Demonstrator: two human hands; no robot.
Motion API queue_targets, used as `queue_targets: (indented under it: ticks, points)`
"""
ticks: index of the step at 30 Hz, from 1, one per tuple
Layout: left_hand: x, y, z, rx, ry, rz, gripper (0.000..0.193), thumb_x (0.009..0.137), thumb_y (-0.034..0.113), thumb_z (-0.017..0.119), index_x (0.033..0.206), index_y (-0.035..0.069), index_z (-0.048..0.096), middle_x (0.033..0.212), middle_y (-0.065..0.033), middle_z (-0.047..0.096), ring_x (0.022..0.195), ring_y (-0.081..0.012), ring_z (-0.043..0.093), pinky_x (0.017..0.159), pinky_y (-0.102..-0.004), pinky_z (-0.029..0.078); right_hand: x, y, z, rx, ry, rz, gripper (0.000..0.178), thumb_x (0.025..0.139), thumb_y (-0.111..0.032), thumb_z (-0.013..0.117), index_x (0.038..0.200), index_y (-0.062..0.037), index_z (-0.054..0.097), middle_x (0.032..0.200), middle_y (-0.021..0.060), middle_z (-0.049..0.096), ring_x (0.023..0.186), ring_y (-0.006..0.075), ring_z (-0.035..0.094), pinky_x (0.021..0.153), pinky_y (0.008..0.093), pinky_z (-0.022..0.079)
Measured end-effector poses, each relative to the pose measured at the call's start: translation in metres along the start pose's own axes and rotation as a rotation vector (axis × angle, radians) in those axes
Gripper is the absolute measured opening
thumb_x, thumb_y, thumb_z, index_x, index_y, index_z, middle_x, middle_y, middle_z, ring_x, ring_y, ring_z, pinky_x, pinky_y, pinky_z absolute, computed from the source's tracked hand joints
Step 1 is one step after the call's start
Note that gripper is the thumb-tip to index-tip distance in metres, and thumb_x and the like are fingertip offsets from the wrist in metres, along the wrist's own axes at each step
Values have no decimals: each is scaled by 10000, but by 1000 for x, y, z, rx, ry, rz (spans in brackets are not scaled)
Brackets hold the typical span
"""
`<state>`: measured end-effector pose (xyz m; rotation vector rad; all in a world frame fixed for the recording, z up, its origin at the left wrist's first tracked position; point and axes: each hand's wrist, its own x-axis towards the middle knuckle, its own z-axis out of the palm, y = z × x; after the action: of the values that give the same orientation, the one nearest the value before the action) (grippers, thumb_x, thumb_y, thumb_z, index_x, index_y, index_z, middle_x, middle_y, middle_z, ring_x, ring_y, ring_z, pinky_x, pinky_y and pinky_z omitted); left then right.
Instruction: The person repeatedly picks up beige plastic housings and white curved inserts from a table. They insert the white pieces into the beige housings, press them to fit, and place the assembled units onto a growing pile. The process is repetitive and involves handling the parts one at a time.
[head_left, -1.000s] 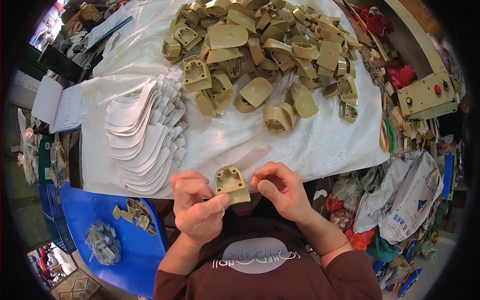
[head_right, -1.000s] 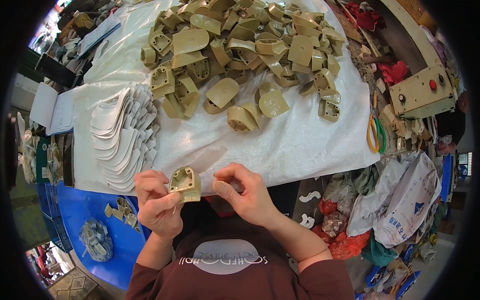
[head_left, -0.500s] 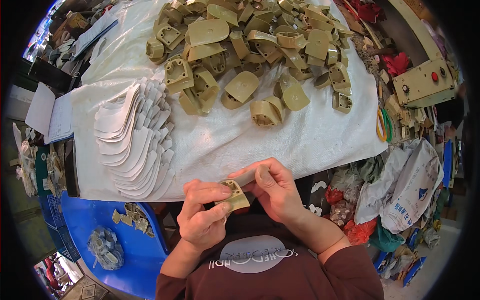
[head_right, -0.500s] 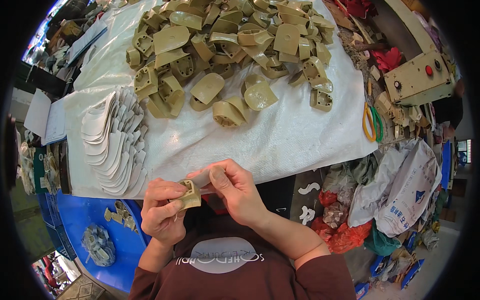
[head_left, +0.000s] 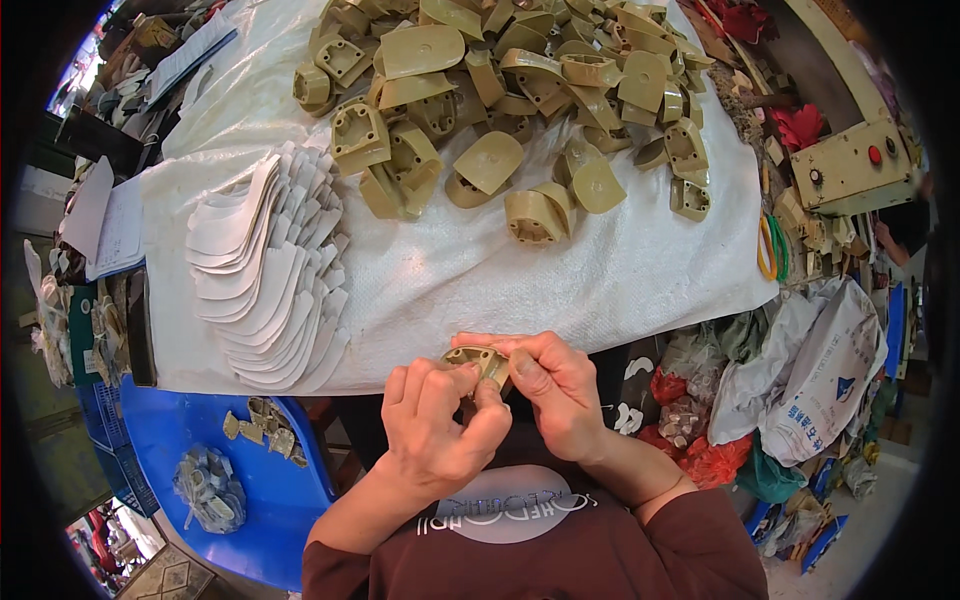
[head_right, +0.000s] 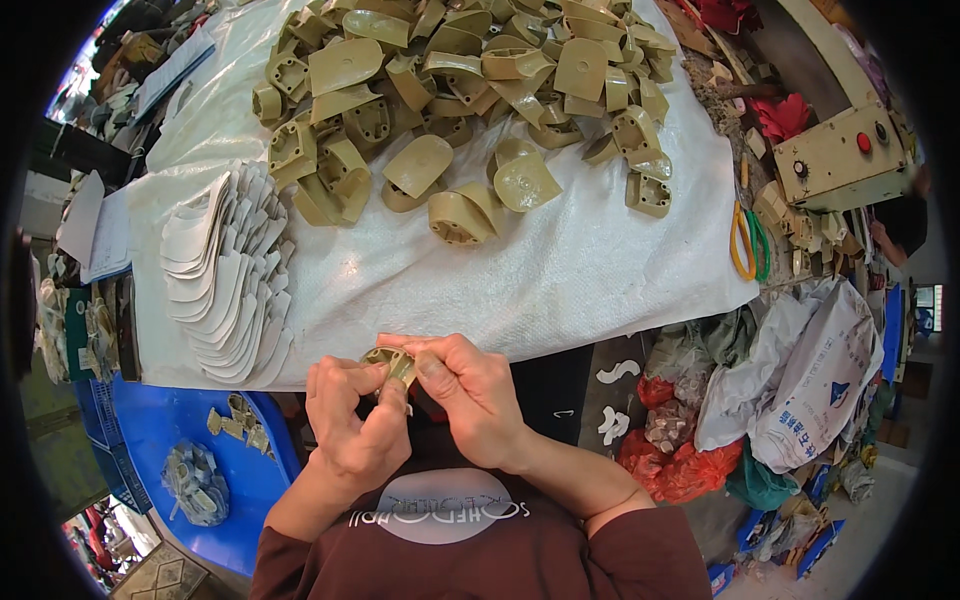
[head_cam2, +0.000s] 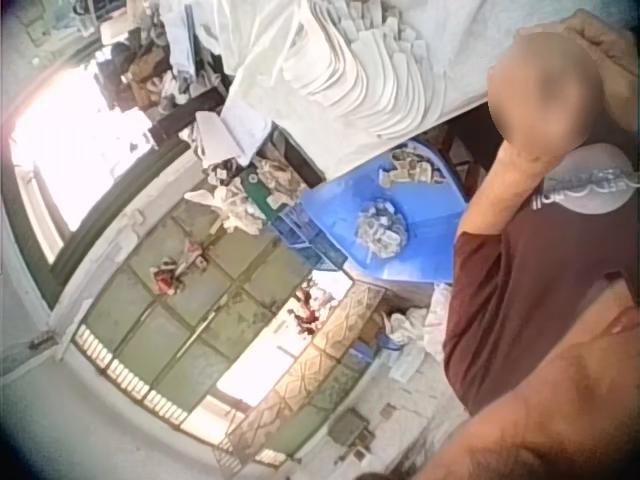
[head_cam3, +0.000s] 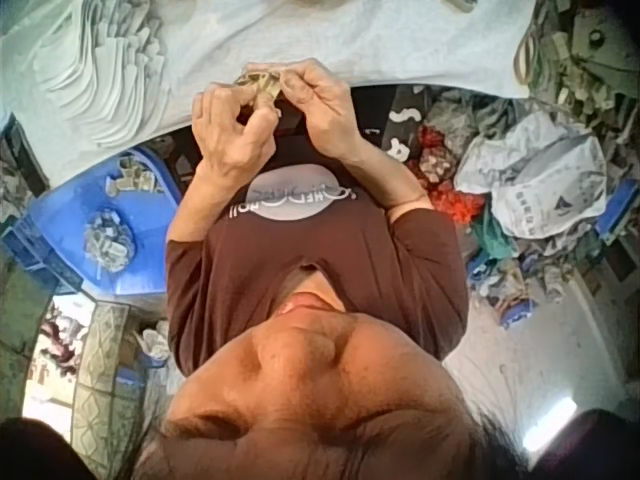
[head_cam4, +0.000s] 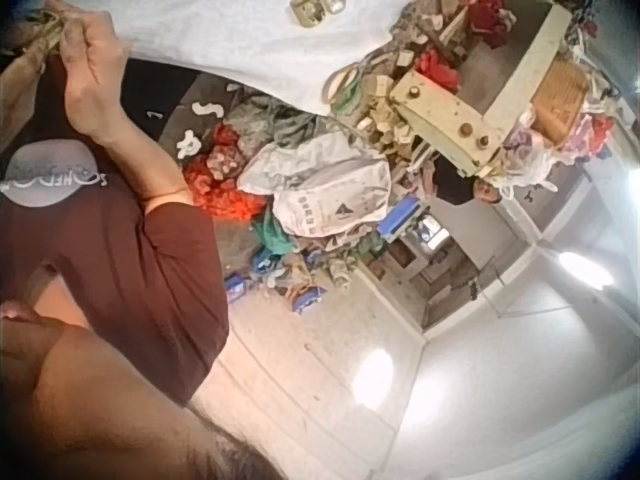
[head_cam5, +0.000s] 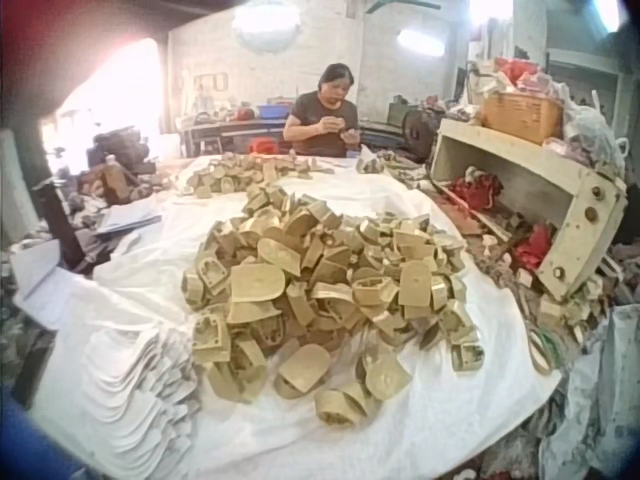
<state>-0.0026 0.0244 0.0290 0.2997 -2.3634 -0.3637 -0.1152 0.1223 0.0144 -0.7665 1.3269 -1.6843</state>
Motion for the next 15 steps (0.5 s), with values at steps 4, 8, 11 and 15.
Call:
queue_targets:
  ticks: [4, 8, 11, 15]
  points:
    - [0, -8, 0, -57, -46, -49, 197, 640, 9, 672, 761, 73, 530, 854, -91, 548, 692, -226, 545, 550, -324, 355, 6, -10, -6, -120, -68, 22, 337, 1002, -243, 441, 1105, 52, 568, 1100, 218, 642, 940, 160, 610, 805, 271, 476]
    - [-9, -17, 4, -507, 154, -259, 327, 595, -138, 700, 791, 31, 499, 897, -130, 606, 797, -275, 609, 654, -346, 499, 30, -12, -32, -56, -247, 83, 345, 936, -236, 583, 1135, 45, 564, 1017, 135, 645, 974, 170, 618, 839, 273, 481]
    - [-12, -14, 10, -782, 155, -255, 252, 743, -65, 698, 806, 44, 479, 926, -143, 608, 820, -271, 621, 704, -341, 514, 35, -16, -35, 83, -358, 279, 390, 845, -155, 702, 1148, 38, 551, 983, 104, 636, 984, 181, 620, 887, 305, 487]
    - [-11, -18, 7, -698, 57, -180, 274, 720, -75, 713, 803, 41, 479, 909, -141, 617, 829, -267, 630, 705, -340, 523, 48, -25, -39, -46, -457, 245, 440, 799, -133, 746, 1143, 44, 538, 960, 123, 648, 913, 169, 638, 856, 310, 515]
